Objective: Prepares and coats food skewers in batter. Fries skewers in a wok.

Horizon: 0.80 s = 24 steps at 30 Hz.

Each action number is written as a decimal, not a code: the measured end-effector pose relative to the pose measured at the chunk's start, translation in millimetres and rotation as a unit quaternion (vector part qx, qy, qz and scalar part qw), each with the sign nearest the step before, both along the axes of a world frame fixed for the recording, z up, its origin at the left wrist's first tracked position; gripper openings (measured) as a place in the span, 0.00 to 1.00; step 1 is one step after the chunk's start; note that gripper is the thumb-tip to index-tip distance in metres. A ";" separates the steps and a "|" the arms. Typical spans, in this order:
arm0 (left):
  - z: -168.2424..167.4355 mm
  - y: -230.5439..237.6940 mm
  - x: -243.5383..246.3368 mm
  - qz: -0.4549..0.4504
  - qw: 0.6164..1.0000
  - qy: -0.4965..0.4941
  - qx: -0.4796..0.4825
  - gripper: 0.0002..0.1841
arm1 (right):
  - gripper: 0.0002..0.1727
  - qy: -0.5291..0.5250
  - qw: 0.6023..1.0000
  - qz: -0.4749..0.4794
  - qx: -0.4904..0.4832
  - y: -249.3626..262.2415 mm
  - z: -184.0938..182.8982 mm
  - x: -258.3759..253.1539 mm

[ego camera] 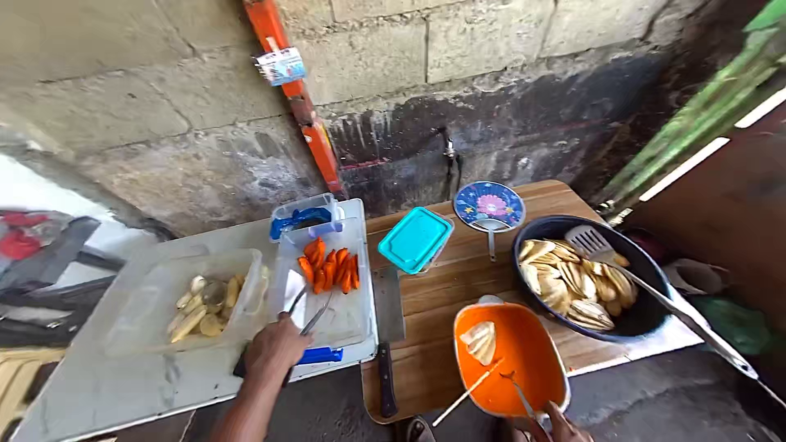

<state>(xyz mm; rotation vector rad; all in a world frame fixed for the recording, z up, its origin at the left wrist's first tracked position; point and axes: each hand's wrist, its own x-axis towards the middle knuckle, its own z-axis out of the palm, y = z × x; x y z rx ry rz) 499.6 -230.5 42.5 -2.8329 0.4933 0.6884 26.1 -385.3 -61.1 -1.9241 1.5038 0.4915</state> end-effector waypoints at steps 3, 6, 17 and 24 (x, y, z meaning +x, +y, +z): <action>-16.5 -22.5 12.7 -0.062 0.988 0.027 0.141 0.63 | 0.39 0.018 0.998 -0.043 0.050 -4.3 -1.3 10.9; -38.9 -35.4 25.6 -0.100 0.976 0.068 0.181 0.59 | 0.40 0.035 0.992 -0.061 0.101 -13.2 -4.2 24.1; -49.6 -90.6 -242.2 -0.240 0.935 0.263 -0.014 0.39 | 0.24 0.079 0.987 -0.017 0.142 -50.6 14.4 8.1; -64.4 -89.7 -269.5 -0.238 0.943 0.230 -0.016 0.21 | 0.28 0.159 0.976 0.090 0.119 -99.0 35.2 -6.0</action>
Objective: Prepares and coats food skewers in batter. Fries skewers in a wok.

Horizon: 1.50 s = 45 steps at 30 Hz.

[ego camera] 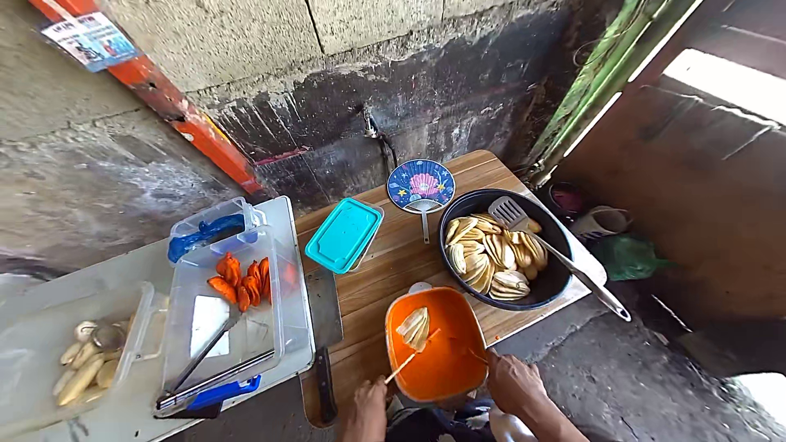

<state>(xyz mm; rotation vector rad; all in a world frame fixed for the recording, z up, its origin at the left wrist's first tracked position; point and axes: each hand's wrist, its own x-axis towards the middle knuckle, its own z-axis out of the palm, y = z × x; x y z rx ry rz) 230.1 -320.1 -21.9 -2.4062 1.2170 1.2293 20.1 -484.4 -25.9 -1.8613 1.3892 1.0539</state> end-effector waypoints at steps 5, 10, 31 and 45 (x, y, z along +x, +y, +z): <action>43.0 -35.0 48.9 -0.058 0.988 -0.143 -0.007 0.25 | 0.28 -0.039 0.999 -0.003 -0.013 -26.9 2.1 1.0; 70.3 -95.6 79.9 -0.160 0.964 -0.213 0.015 0.25 | 0.26 -0.060 0.997 -0.053 -0.011 -41.7 -9.2 12.4; 67.2 -152.0 110.9 -0.324 0.933 -0.158 -0.013 0.25 | 0.25 -0.073 0.992 -0.100 0.033 -36.4 -25.0 55.1; 57.2 -144.1 91.6 -0.311 0.936 -0.165 0.018 0.23 | 0.22 -0.165 0.982 -0.073 0.053 -48.0 -51.4 57.5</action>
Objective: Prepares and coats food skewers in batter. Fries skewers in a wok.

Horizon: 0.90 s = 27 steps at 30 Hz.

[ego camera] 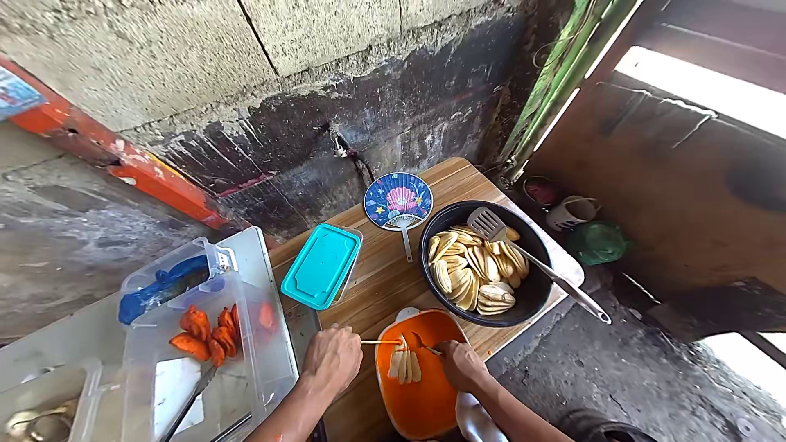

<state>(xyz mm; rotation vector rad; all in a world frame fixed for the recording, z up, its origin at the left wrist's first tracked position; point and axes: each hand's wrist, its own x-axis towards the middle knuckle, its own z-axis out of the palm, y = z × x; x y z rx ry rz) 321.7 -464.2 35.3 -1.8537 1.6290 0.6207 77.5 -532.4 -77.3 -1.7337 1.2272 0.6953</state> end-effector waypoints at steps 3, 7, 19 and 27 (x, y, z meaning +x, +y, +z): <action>-1.8 6.7 -3.6 0.010 1.000 0.001 -0.005 0.23 | 0.22 0.025 0.999 0.014 -0.031 2.6 4.4 0.5; -15.6 21.9 -5.0 0.020 0.998 0.008 -0.051 0.23 | 0.23 0.034 0.997 0.020 -0.059 3.7 10.5 -8.7; -21.0 24.4 -32.9 0.051 0.997 0.001 -0.062 0.21 | 0.27 0.096 0.978 0.089 -0.160 11.9 46.6 11.8; -22.0 27.2 -20.5 0.096 0.993 0.021 -0.067 0.23 | 0.20 0.184 0.974 -0.061 -0.117 16.4 59.6 -4.6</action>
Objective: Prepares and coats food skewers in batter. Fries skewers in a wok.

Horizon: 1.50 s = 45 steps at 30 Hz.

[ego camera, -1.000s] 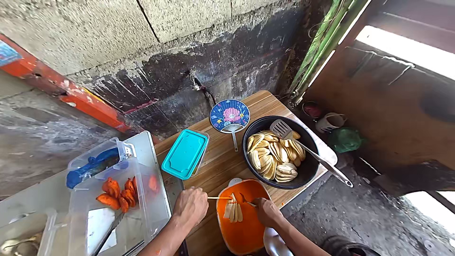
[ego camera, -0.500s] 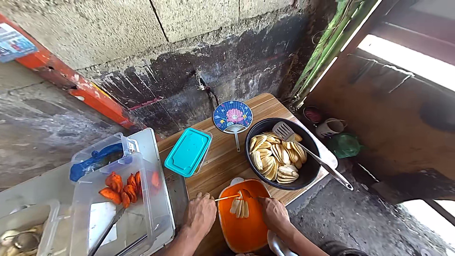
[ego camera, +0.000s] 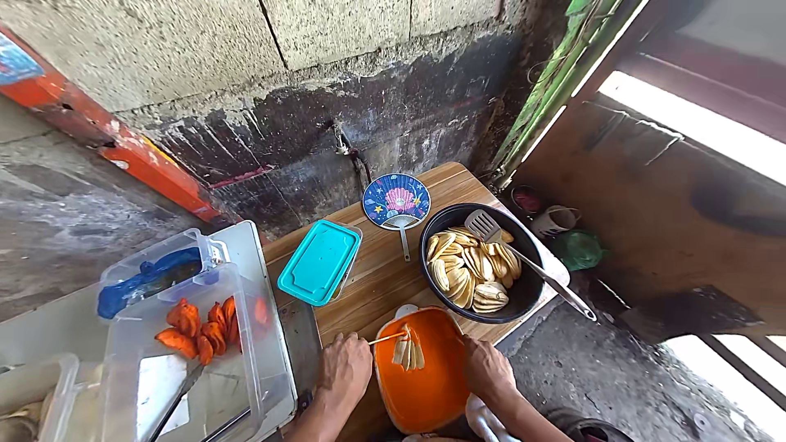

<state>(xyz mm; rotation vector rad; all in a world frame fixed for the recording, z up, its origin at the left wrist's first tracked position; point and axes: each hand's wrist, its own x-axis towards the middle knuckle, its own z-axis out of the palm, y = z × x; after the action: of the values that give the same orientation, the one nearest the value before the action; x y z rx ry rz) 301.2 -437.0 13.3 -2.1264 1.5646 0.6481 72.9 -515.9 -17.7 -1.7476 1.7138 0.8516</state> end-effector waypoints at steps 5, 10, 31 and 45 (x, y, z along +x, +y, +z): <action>2.4 2.6 0.5 0.035 0.999 0.010 0.020 0.23 | 0.20 -0.078 0.997 -0.015 0.005 -1.9 -10.4 1.3; -0.2 8.2 0.4 0.048 0.999 0.004 0.021 0.23 | 0.22 -0.116 0.993 0.010 -0.005 4.2 0.9 6.3; 0.9 11.3 -0.3 0.065 0.998 -0.009 0.019 0.23 | 0.21 -0.052 0.998 0.018 0.010 19.9 10.1 3.5; 16.3 2.2 -2.1 0.074 0.994 0.002 0.083 0.30 | 0.21 -0.066 0.995 0.064 0.047 38.7 14.1 -6.6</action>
<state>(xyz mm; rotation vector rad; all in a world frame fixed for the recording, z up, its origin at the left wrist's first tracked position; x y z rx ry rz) 299.1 -434.9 29.6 -2.1290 1.3141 0.8024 66.3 -477.2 -3.6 -1.8230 1.4671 0.8385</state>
